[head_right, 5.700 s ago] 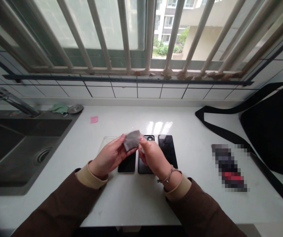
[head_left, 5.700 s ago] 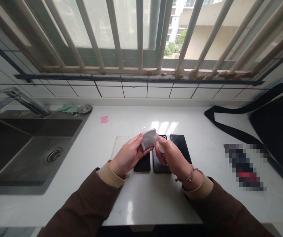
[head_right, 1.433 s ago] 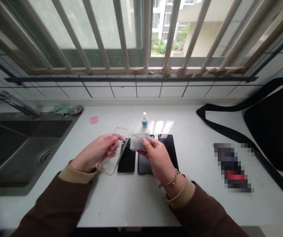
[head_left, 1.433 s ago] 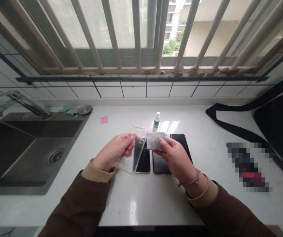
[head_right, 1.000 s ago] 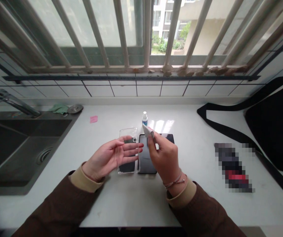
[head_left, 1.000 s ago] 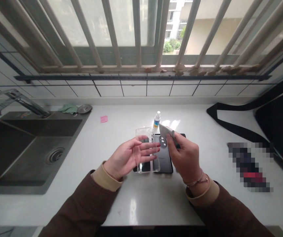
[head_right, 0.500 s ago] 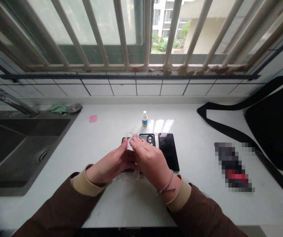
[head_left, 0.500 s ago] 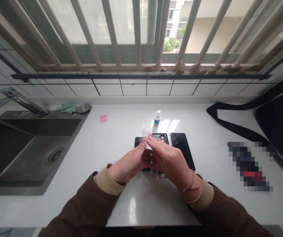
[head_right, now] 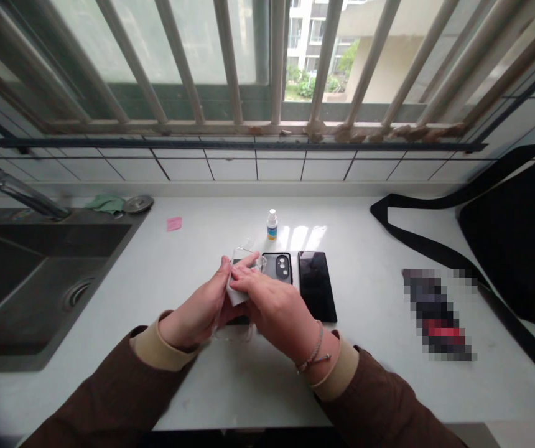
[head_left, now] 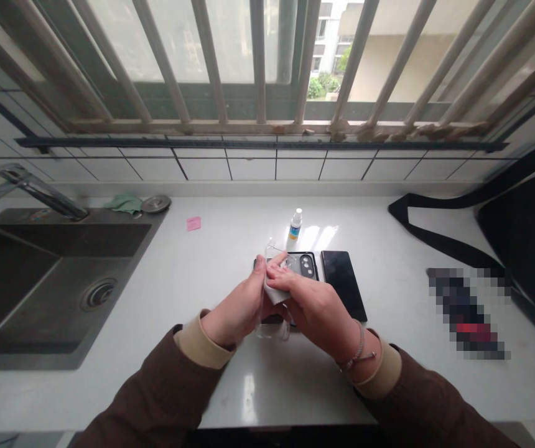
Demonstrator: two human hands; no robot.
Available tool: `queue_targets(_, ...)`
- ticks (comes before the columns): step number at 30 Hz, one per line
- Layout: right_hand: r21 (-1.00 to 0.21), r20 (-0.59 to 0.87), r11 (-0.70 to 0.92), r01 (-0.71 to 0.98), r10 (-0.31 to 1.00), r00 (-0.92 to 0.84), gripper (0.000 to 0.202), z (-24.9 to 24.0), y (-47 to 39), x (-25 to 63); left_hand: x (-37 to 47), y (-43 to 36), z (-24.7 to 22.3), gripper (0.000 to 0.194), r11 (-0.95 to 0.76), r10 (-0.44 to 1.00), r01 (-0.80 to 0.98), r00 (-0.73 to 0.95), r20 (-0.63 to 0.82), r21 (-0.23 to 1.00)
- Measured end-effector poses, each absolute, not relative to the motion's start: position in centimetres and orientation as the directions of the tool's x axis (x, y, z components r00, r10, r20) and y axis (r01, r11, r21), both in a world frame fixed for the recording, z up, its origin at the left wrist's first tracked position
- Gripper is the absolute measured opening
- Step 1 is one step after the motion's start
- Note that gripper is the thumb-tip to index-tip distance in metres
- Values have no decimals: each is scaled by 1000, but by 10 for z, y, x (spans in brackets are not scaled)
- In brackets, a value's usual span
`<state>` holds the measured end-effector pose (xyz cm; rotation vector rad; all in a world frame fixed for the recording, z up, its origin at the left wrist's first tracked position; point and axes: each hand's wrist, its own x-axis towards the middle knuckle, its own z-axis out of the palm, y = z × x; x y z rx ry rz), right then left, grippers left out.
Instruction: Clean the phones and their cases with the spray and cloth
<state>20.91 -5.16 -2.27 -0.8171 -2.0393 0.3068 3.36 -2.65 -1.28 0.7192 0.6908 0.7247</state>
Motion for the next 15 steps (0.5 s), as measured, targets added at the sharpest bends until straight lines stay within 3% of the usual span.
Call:
queue_targets(3,-540,631,773,334,634,-446,30,-19,-57,204,30,-21,-7,81,512,828,-371,451,-332,775)
queue_targets(9,-645,572,742,181,626,-530,27,-14,-67,202,22,-11,-5,77,507,844,-403,412,-344,762)
queue_targets(15,-826,419,548,136,756,-502,28,-8,-69,206,21,-11,2,71,465,867,-382,377,-325,799)
